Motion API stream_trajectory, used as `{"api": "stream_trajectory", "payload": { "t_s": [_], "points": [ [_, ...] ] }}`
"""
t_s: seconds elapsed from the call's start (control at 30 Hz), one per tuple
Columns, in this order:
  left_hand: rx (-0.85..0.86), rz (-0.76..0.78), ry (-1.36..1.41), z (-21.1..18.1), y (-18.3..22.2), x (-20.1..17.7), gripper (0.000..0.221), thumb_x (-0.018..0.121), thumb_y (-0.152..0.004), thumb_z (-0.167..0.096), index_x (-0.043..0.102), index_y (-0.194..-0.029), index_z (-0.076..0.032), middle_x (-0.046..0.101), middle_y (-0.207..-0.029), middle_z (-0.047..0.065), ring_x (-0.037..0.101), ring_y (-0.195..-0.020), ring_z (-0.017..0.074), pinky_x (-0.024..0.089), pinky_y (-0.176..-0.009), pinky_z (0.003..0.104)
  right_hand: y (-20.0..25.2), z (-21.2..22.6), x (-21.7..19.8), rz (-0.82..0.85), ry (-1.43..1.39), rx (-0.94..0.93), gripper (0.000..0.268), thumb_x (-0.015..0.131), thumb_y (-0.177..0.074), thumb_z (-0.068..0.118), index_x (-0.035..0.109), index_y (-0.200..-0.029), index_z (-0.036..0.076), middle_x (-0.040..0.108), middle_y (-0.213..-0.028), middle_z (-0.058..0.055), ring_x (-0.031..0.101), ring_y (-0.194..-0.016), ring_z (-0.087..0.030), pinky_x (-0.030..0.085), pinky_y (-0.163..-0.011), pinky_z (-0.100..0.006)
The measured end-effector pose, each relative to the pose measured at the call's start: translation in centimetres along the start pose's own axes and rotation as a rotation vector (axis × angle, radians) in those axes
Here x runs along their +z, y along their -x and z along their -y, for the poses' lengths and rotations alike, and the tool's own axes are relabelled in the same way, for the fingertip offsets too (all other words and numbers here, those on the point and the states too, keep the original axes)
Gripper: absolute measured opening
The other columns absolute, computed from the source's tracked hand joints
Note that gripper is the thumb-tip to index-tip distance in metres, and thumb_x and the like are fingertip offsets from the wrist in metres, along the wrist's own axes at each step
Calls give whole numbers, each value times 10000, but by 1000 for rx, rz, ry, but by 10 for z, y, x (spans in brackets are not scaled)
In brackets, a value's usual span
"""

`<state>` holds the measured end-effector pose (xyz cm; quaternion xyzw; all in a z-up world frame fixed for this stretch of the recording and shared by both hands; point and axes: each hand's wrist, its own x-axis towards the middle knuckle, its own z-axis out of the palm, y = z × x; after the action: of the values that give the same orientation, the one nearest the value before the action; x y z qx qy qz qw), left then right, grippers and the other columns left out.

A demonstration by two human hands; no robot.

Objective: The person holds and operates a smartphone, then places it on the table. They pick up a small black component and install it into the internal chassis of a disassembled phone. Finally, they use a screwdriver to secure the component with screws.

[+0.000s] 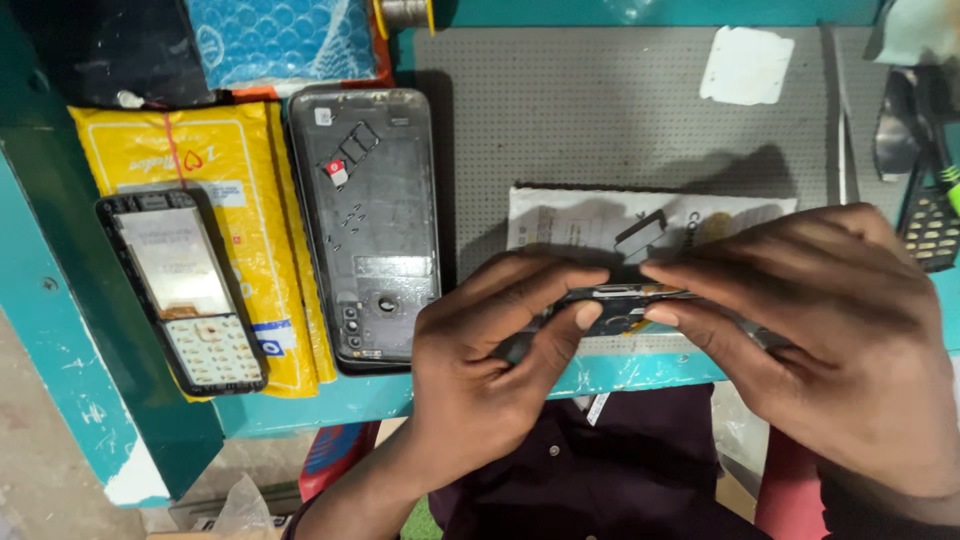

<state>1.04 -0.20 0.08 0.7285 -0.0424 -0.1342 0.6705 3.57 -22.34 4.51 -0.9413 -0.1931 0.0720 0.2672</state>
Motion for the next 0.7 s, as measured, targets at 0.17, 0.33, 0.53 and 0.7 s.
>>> {"api": "stream_trajectory", "payload": {
  "t_s": [0.17, 0.33, 0.53, 0.7],
  "points": [
    [37, 15, -2, 3, -1, 0, 246, 750, -1003, -48, 716, -1246, -52, 732, -1134, 72, 701, -933, 110, 559, -776, 237, 0, -9, 1, 54, -82, 63, 310, 859, -758, 206, 787, -1047, 119, 762, -900, -5, 706, -821, -113, 436, -844, -321],
    [47, 16, 0, 4, 2, 1, 241, 745, -1024, -61, 716, -1263, -53, 735, -1106, 66, 712, -927, 100, 569, -789, 227, 0, -7, 0, 12, -172, 43, 274, 853, -769, 166, 777, -1027, 113, 755, -902, 1, 711, -834, -116, 453, -831, -302],
    [19, 12, -9, 4, -4, 1, 256, 726, -1050, -97, 683, -1298, -50, 746, -1132, 68, 715, -951, 85, 577, -825, 222, -5, -23, 6, 13, -205, 3, 212, 830, -823, 100, 779, -1029, 85, 758, -919, -53, 697, -769, -128, 494, -687, -270],
    [-150, 24, 43, -2, -5, 4, 401, 754, -974, -112, 672, -1362, -52, 722, -954, 42, 599, -757, 35, 509, -653, 196, -6, -31, 7, 62, -407, 264, 205, 823, -830, 92, 787, -1032, 73, 782, -920, -57, 696, -645, -103, 490, -498, -215]
  ]
}}
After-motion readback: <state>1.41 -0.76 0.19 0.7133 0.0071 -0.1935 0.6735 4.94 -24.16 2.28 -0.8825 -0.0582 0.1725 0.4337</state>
